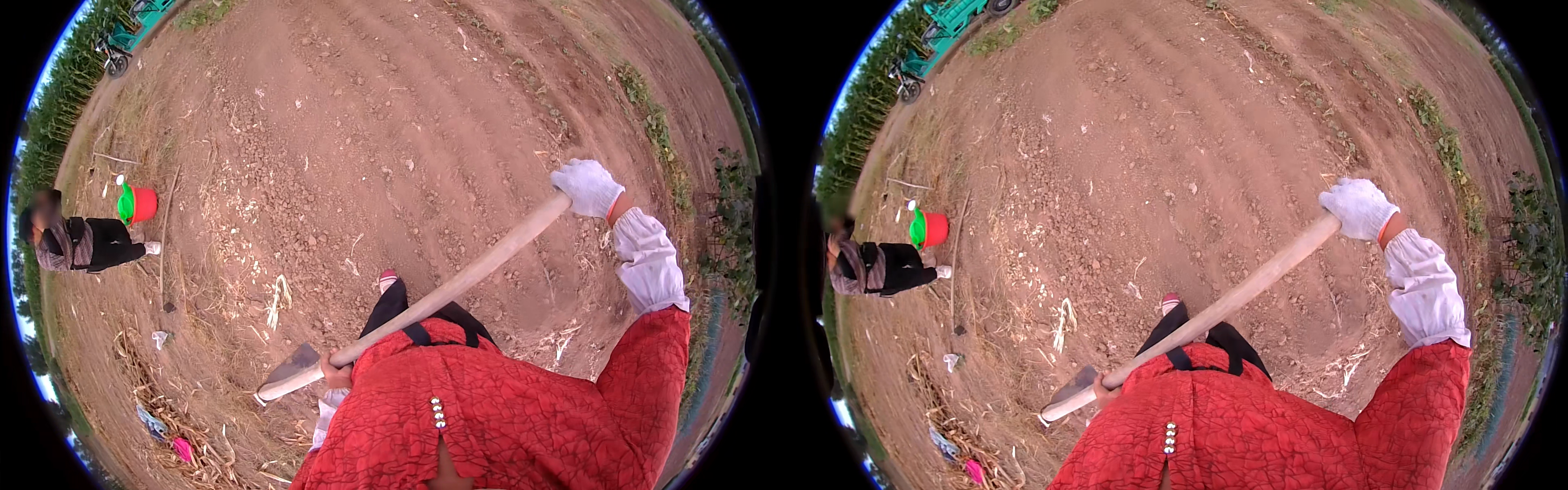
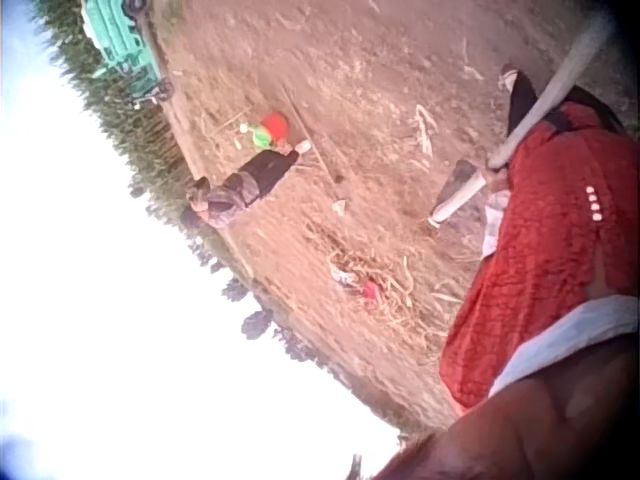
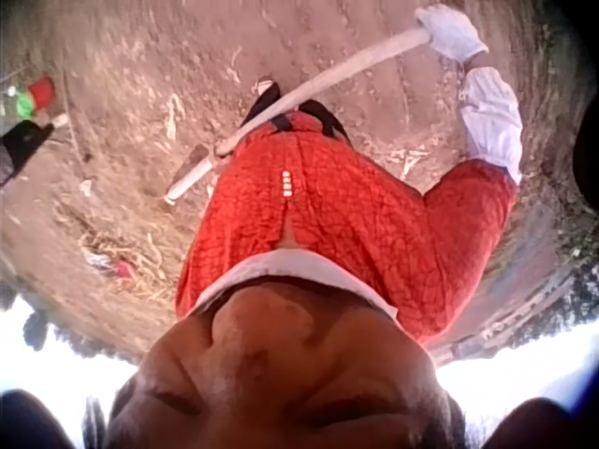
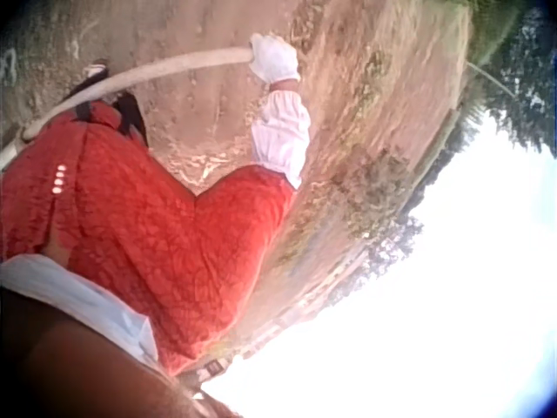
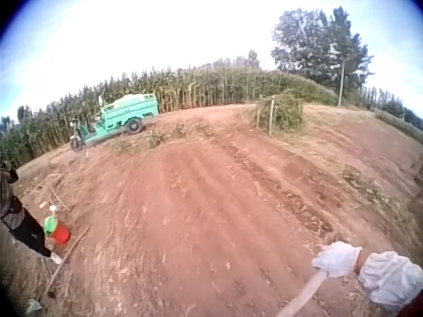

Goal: The person uses a hoe to break up and level the soil in a field. They repeatedly strike and drag the hoe across the ground to loosen clumps and smooth the surface. Another person is visible nearby, also working the soil.

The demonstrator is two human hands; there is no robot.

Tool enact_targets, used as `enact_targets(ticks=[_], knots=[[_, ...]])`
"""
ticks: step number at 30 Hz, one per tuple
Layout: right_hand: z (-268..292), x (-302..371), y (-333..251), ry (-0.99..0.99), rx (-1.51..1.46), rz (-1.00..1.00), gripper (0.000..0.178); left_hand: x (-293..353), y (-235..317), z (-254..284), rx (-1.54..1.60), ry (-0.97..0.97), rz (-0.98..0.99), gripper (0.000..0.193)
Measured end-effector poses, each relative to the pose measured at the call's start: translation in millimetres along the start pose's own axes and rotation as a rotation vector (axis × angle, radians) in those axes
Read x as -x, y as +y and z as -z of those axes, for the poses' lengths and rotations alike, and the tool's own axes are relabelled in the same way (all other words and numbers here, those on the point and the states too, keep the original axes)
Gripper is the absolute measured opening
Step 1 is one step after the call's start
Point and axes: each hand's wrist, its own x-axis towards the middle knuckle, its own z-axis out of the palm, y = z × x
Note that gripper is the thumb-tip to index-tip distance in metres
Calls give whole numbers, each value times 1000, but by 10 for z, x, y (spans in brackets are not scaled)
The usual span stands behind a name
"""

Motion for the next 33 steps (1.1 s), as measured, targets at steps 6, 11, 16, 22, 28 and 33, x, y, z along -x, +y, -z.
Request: enact_targets(ticks=[6, 11, 16, 22, 28, 33], knots=[[-182, 256, 35, -61, -40, -103, 18, -151, 146, -369, -105, -38, 57, 11], [-310, 576, 70, -38, -96, -158, 20, -274, 85, -300, -505, -372, -195, 15], [-588, 942, 88, -79, -150, -239, 20, -724, -84, -155, -109, -251, 281, 19], [-748, 1230, 51, -110, -188, -309, 19, -721, -39, -293, -79, -232, 463, 14], [-773, 1344, 40, -81, -205, -333, 18, -765, -77, -473, 7, -55, 542, 11], [-858, 1441, 56, -108, -198, -366, 17, -677, -113, -540, -135, -150, 449, 9]])
